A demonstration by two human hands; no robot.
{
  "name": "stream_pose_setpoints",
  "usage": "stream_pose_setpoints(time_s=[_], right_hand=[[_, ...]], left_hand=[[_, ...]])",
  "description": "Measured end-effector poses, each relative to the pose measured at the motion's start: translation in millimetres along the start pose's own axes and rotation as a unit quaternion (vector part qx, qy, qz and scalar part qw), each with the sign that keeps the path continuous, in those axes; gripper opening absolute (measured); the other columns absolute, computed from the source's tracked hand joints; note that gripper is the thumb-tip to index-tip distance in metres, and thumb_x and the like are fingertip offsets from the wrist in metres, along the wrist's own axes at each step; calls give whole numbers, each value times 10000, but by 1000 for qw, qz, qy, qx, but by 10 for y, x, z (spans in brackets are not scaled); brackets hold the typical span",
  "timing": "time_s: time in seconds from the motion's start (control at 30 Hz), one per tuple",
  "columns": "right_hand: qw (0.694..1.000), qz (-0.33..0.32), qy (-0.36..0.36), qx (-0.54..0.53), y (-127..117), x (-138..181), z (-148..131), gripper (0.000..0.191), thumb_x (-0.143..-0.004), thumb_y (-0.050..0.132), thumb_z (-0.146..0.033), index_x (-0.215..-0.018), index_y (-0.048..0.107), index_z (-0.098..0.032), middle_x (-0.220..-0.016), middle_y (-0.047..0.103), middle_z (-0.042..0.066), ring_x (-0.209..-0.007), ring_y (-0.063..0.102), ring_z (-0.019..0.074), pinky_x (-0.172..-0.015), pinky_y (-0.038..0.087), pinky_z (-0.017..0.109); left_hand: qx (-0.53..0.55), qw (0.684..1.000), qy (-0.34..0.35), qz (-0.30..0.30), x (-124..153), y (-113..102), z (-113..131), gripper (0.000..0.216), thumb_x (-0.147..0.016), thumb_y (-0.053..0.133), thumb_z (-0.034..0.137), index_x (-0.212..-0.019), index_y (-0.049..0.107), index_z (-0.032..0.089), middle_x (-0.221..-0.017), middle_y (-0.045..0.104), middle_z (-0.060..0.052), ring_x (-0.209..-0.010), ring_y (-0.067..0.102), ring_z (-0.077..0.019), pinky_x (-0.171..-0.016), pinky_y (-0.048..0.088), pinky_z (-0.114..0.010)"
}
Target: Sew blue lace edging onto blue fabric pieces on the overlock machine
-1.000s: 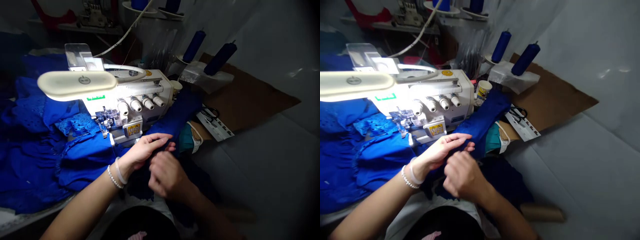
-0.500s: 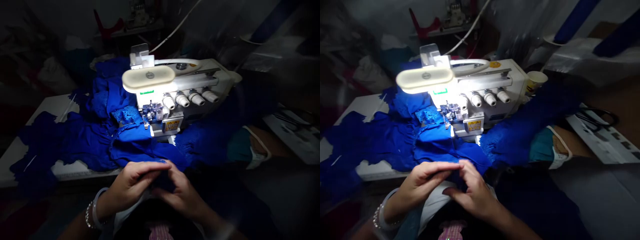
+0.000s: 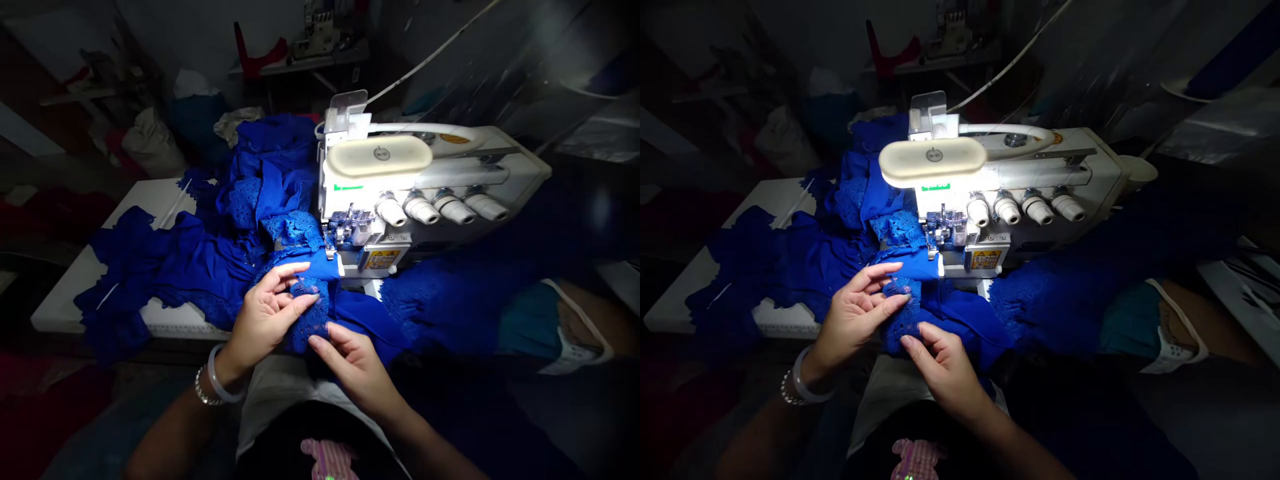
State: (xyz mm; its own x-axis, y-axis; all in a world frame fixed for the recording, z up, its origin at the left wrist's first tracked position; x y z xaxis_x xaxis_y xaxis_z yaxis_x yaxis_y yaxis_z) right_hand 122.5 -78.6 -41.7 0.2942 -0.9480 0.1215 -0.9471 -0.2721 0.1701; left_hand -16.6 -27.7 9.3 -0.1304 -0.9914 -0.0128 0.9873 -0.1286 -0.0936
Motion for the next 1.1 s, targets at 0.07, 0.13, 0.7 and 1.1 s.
stream_pose_setpoints(time_s=[0.07, 0.13, 0.7, 1.1], right_hand=[[998, 28, -45, 40, -23, -5, -19, 252, -913, 586, -360, -756, 639, -170, -729, 606, 24, -673, 546, 148, -631, 462, 270], [978, 129, -131, 103, -115, -47, -48, 195, -878, 642, -311, -738, 653, -176, -750, 593, 29, -702, 557, 157, -658, 467, 280], [967, 151, -160, 130, -333, -358, -37, 164, -833, 676, -284, -702, 636, -193, -771, 665, 28, -741, 626, 172, -711, 518, 299], [965, 8, -80, 250, -425, -235, -292, 747, -816, 533, -134, -1512, 267, -184, -588, 463, -82, -449, 403, 84, -432, 337, 203]], left_hand=[[-33, 998, 54, 20, -69, -47, 72, 419, -767, 771, 262, -1156, 635, 188, -1017, 725, -45, -880, 719, -149, -738, 601, -185], [-79, 989, 122, 33, -177, -61, 137, 349, -797, 748, 260, -1127, 652, 200, -1044, 725, -29, -869, 715, -126, -783, 591, -183], [-317, 914, 246, 60, -550, 64, 74, 232, -899, 607, 194, -1130, 611, 185, -983, 715, -37, -875, 694, -142, -842, 550, -250], [-513, 754, 405, -67, -150, 176, 86, 309, -929, 449, 97, -1202, 594, 101, -1213, 673, -136, -1116, 619, -254, -898, 514, -394]])
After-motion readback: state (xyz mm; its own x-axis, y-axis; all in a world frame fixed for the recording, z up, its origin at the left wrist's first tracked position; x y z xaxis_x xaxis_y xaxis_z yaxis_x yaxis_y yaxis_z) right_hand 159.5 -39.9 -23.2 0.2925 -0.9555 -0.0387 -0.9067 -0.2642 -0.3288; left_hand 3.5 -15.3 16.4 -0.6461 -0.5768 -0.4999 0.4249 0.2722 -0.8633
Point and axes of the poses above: each hand's wrist, its own x-axis away from the middle knuckle, its own y-axis out of the palm, z = x × y, the point moved 3 cm from there along -x, towards the middle knuckle
